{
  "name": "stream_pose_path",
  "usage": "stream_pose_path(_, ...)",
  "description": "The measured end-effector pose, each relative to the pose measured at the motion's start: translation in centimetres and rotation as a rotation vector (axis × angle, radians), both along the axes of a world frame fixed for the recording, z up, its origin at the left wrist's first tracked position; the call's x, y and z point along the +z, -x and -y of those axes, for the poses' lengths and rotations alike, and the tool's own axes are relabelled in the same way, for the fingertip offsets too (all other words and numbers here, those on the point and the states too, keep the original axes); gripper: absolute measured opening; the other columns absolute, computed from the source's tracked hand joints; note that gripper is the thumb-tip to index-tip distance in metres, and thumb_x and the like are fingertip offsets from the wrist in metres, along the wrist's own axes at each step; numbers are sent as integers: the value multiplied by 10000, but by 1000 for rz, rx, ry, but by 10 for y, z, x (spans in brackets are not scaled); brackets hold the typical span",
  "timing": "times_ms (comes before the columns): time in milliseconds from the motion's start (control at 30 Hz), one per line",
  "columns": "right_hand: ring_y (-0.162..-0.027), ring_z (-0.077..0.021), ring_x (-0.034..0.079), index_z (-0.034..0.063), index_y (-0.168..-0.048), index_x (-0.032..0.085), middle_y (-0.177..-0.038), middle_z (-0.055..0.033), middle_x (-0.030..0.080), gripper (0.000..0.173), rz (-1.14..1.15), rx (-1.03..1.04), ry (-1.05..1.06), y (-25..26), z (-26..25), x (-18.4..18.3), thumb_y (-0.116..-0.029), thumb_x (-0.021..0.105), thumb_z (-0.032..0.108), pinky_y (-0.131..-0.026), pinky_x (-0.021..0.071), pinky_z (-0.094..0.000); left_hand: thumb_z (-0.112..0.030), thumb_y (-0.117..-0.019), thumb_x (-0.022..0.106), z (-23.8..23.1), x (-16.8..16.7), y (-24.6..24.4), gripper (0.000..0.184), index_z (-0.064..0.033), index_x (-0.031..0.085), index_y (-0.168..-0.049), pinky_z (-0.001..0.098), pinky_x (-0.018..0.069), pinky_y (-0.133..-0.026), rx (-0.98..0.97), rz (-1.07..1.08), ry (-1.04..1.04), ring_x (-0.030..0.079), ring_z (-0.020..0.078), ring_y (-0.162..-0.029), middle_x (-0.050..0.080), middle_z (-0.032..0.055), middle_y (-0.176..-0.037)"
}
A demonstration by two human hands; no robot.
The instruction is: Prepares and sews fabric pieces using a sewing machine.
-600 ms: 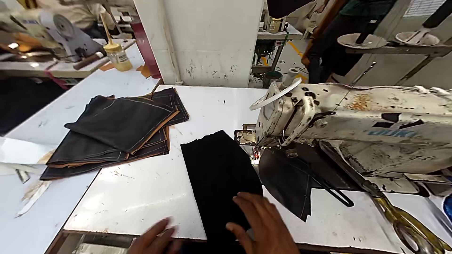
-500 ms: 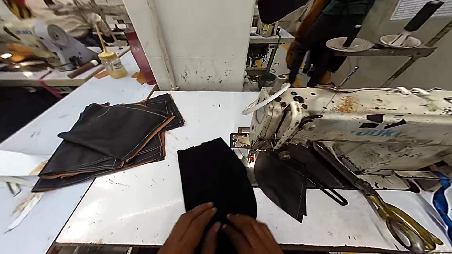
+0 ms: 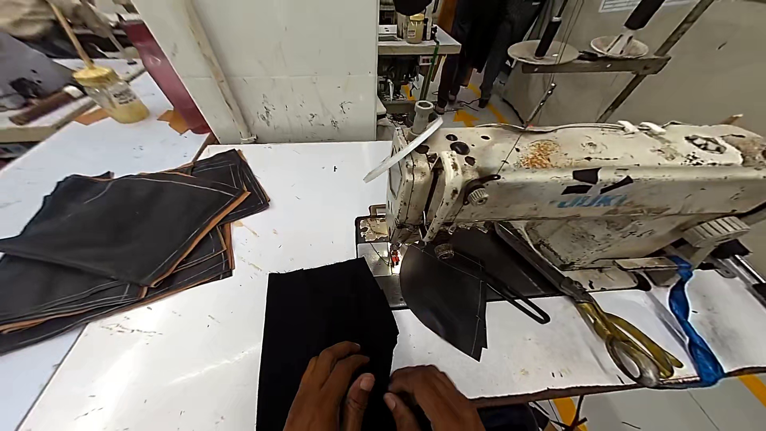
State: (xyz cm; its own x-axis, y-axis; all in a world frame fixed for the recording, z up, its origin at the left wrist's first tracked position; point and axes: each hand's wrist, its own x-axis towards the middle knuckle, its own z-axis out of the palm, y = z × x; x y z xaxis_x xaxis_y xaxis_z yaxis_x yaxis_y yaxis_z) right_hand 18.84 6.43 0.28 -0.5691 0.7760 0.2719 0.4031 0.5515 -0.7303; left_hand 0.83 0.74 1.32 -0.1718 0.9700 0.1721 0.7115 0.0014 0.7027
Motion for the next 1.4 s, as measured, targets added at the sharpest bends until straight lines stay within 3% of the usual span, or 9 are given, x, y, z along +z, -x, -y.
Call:
stream_pose_path(167,-1174,-233,684,36,-1068,736,-1177,-114,740,205,-90,345,31,10,-1,8,-1055,563,145,-1005,550,-407,-285,-1015,617,-2,10,13,319,-1,751,-962,331,564,-932,74,156,50,673,171,-1101,703,146,-1197)
stream_pose_path(300,-1054,-162,716,146,-1123,753,-1122,-6,754,266,140,-125,-265,-27,-77,21,-1034,580,328,-892,607,-402,-221,-1002,627,-2,5,21,261,-14,727,-878,288,571,-872,85,179,53,679,134,-1035,710,132,-1148)
stream_pose_path(433,-1176,-396,644,41,-1388,601,-1255,-185,682,560,445,-289,-294,-45,-160,17,-961,693,391,-1010,493,-612,-207,-1009,605,0,2,21,267,-14,710,-857,278,565,-849,92,206,31,675,132,-1009,706,131,-1128)
stream_pose_path(567,-930,-309,724,78,-1189,705,-1015,-124,737,264,369,-193,-279,-33,-177,21,-938,735,158,-850,582,-551,-202,-1008,600,1,1,20,268,-4,719,-873,287,567,-856,122,226,14,677,137,-1004,705,140,-1131)
stream_pose_path(667,-877,-407,708,8,-1064,730,-943,-212,719,211,339,-356,-337,-46,-202,37,-967,707,194,-788,558,-646,-219,-1011,605,1,-1,21,272,-5,726,-896,316,572,-902,125,257,1,678,156,-1063,704,140,-1164)
stream_pose_path(833,-1138,-577,598,-104,-1194,644,-1181,-377,628,388,489,-459,-450,-76,-209,42,-944,728,181,-955,455,-739,-307,-973,679,-1,-2,12,304,-13,740,-928,346,554,-959,116,215,3,657,199,-1145,691,144,-1221)
stream_pose_path(1000,-844,-142,742,129,-1241,676,-1019,-1,746,388,288,-31,228,-34,-115,40,-1048,536,435,-731,648,-379,-522,-896,711,-6,-11,-3,409,-141,784,-1023,432,493,-959,52,-19,30,603,263,-1142,630,112,-1358)
stream_pose_path(1133,-825,-198,776,71,-1258,645,-1009,-36,777,325,-28,9,657,-1,-98,21,-1085,506,309,-751,681,-363,-489,-914,692,-5,-12,-2,358,-162,772,-1035,425,490,-934,1,-55,50,596,258,-1128,609,102,-1381)
stream_pose_path(1400,-784,-220,769,25,-1058,686,-887,-101,754,223,-68,-35,794,19,-123,22,-1031,633,240,-706,674,-379,-548,-904,717,0,-8,11,412,-141,776,-910,457,459,-962,-230,38,65,597,258,-1145,618,111,-1381)
